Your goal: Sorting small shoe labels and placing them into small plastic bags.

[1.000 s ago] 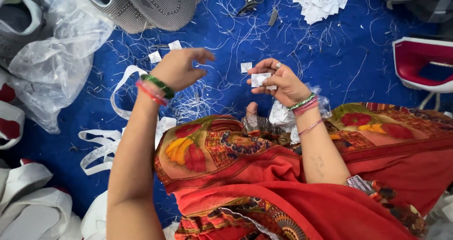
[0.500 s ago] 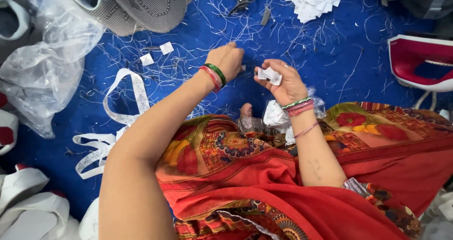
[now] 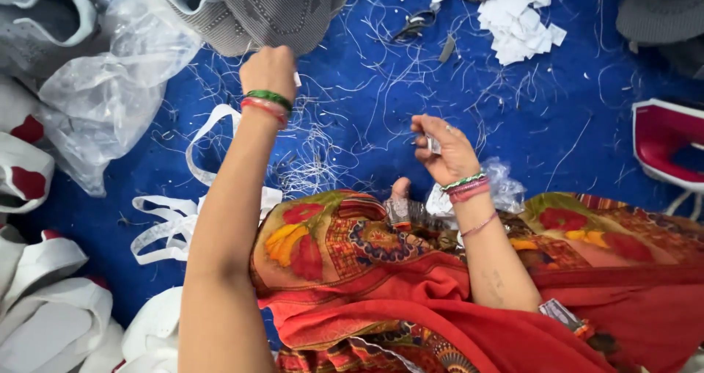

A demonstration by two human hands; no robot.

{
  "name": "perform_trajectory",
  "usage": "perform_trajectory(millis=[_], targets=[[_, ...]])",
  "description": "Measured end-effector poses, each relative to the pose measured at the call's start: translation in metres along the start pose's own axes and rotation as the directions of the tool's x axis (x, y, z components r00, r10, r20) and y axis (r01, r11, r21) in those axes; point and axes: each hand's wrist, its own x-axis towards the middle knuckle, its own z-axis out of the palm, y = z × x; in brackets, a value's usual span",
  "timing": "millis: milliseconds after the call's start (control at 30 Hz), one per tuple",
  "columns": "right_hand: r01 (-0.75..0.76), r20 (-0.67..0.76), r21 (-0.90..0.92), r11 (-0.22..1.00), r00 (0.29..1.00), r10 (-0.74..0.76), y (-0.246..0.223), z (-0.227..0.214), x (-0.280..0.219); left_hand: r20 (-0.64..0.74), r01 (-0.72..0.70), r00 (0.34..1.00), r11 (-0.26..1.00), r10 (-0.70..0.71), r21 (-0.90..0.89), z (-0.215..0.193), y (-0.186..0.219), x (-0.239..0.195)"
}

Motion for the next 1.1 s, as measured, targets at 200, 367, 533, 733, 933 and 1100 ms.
perform_trajectory(millis=[200, 367, 533, 733, 933, 1100], targets=[[0.059, -0.036, -0.072, 0.996, 0.997, -0.062, -0.006, 0.046, -0.024, -0.256, -0.228, 0.945, 0.971, 0.204, -0.069, 0.028, -0.036, -0.018], [0.116, -0.018, -0.105, 0.988, 0.993, -0.118, 0.004, 0.017, -0.014, -0.357, -0.169, 0.926, 0.981, 0.124, -0.096, 0.027, -0.040, -0.016], [0.128, 0.105, 0.058, 0.990, 0.985, -0.134, 0.009, 0.047, -0.015, 0.146, 0.048, 0.985, 0.671, 0.090, -0.740, -0.018, 0.003, -0.019], [-0.060, 0.059, 0.147, 0.987, 0.997, 0.052, 0.013, 0.076, -0.013, -0.206, -0.517, 0.850, 0.696, 0.485, -0.498, -0.024, 0.038, -0.017], [0.018, 0.054, -0.079, 0.997, 0.998, -0.013, 0.027, 0.017, -0.001, -0.016, 0.252, 0.966, 0.959, -0.256, -0.128, -0.001, -0.082, -0.012], [0.015, -0.022, -0.173, 0.985, 1.000, -0.020, 0.023, 0.050, -0.020, 0.126, 0.306, 0.948, 0.946, -0.292, -0.107, 0.015, -0.087, -0.029]])
